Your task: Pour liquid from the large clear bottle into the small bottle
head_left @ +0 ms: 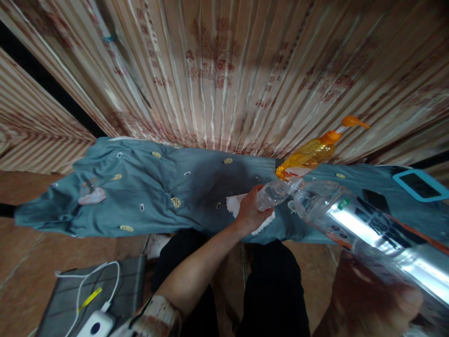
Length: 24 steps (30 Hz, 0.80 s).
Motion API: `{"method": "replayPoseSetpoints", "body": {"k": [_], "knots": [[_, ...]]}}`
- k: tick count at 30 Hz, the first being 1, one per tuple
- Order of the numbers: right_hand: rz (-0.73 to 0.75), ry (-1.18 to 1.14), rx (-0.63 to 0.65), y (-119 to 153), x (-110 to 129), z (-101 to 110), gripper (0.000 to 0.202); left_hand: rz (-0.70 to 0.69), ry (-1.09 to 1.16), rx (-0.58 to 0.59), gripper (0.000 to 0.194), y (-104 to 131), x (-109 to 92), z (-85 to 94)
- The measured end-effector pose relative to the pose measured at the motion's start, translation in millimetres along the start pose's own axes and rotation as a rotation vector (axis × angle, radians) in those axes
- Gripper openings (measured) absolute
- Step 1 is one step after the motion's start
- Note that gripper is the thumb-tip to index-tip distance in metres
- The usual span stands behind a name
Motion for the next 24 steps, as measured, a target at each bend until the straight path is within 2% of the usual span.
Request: {"method": "replayPoseSetpoints", "body": {"k": [3,7,12,15,24], "knots": [[0.035,-0.025,0.034,0.0,4.2,-4.2,0.051,-0.01,-0.006,-0.001,0.058,-0.2,0.7,0.3],[0.0,-0.03,0.006,1.5,4.2,-6.5,0.046,-0.001,-0.019,-0.005,0.057,-0.2,0.9,0.7],[0.019,-0.034,0.001,0.7,2.5,-4.0,0.052,-0.017,-0.028,-0.003,0.056,-0.2,-3.2,0.8],[0.009,-0.027,-0.005,-1.1,-0.8,-0.5,0.05,-0.013,-0.024,-0.002,0.056,-0.4,-2.1,0.7],[0.015,-0.011,0.003,1.3,7.1,-6.6,0.042,-0.029,-0.021,-0.013,0.057,-0.3,-0.7,0.9]]}}
Point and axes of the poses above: each hand's wrist, its own y-axis away from the middle knuckle, its own z-axis out of the back of the hand, x = y × z, the point moved 9 cm from there along -y, towards the middle knuckle, and after that the axes turned 14 degrees about y, right-handed, at the moved point
